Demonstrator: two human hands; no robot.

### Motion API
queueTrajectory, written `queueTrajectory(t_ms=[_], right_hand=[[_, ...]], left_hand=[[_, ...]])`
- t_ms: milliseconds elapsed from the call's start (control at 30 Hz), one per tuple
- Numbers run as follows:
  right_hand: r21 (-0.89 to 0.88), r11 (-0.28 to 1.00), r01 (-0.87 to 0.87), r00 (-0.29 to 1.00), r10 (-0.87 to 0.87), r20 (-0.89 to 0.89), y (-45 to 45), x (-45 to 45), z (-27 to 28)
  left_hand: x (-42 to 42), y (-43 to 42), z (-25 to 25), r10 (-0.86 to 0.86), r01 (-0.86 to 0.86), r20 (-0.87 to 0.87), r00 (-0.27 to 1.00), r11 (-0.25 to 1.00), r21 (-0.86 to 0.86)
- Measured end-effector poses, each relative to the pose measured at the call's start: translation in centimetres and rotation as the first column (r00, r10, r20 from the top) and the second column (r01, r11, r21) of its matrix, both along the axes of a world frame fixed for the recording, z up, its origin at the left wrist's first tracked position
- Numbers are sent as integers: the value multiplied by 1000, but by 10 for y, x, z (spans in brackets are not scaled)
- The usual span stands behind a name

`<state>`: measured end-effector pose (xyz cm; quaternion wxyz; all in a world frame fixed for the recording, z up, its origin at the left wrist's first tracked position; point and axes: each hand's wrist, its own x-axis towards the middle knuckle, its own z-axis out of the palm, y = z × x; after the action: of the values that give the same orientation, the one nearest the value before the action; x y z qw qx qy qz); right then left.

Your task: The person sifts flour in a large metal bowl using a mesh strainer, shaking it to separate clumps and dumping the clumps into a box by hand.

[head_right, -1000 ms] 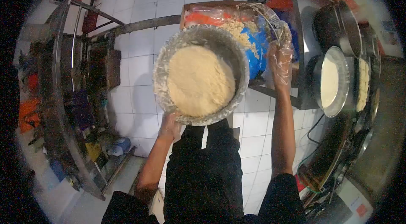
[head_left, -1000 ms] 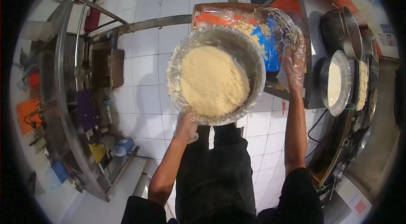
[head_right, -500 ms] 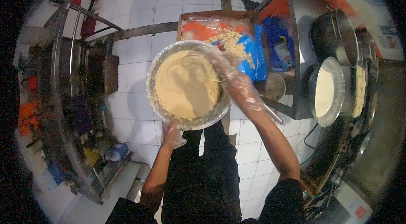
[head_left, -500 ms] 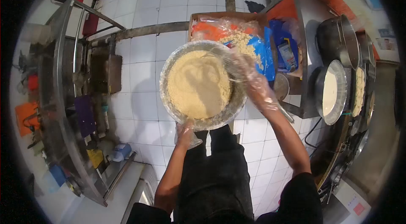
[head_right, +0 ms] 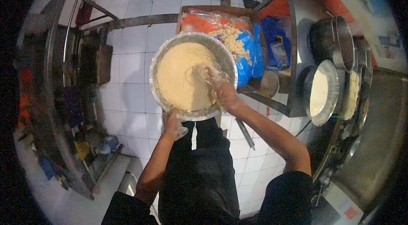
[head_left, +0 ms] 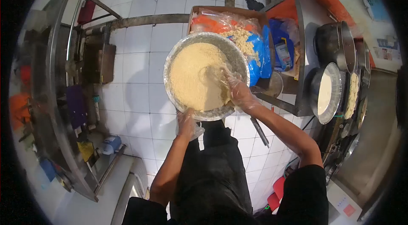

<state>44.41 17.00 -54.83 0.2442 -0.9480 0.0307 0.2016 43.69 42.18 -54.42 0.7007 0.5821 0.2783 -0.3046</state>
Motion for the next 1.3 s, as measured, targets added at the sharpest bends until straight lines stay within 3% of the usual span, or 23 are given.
queueTrajectory(t_ms=[100,133,200,267,367,433,500,533,600,633,700,767,833,867,900,967,1033,1133,1233,1300], right_hand=[[72,989,128,988,-134,82,-1,-15,-21],[106,986,132,965,-152,214,-3,-20,-23],[252,943,216,947,-265,182,-6,-34,-34],[410,815,410,912,-372,-172,-9,-43,-39],[424,675,604,725,-244,-644,-12,-42,-33],[440,878,187,914,9,-406,-21,-28,-13],[353,920,171,947,-55,-315,-17,-28,-12],[300,879,371,905,-269,-330,-11,-28,-14],[228,839,494,865,-446,-231,-10,-43,-34],[204,881,426,904,-407,-127,-15,-56,-62],[322,807,495,869,-469,-160,-8,-53,-51],[504,459,731,678,-567,-468,10,-23,28],[406,787,464,880,-464,-106,-21,-46,-36],[358,832,424,898,-436,-50,-24,-45,-32],[303,871,386,914,-406,5,-27,-44,-28],[319,807,497,862,-502,-73,-29,-46,-4],[344,749,566,812,-578,-77,-21,-45,24],[465,604,647,718,-688,-105,-17,-55,20],[555,486,675,630,-771,-92,-3,-61,15],[606,497,620,645,-763,-34,-1,-61,6]], left_hand=[[1,-4,2,55,-60,-61,997,995,-81],[2,-6,3,61,-68,-72,996,993,-101],[5,-6,8,35,-43,-84,996,995,-91],[6,-7,13,-26,23,-94,995,999,-33],[6,-1,5,12,-24,-112,994,994,-109],[-1,6,-15,-59,52,-88,994,995,-80],[-2,11,-15,-146,144,-54,988,989,-25],[0,11,-15,-194,195,-26,981,981,12],[5,9,0,-242,241,14,970,970,42],[9,8,10,-235,234,32,971,972,36],[13,13,13,-183,182,42,982,983,27],[9,18,-7,-100,99,18,995,995,13],[3,31,-44,-199,195,35,979,978,78],[6,35,-46,-249,244,40,968,964,108],[7,39,-47,-246,242,58,968,968,64],[9,46,-45,-236,240,96,967,970,-28],[-3,71,-80,-116,96,-82,990,972,-214],[2,65,-72,-185,189,38,982,956,-225],[9,94,-85,-137,110,11,990,743,-660],[11,108,-112,-192,73,-84,978,686,-724]])
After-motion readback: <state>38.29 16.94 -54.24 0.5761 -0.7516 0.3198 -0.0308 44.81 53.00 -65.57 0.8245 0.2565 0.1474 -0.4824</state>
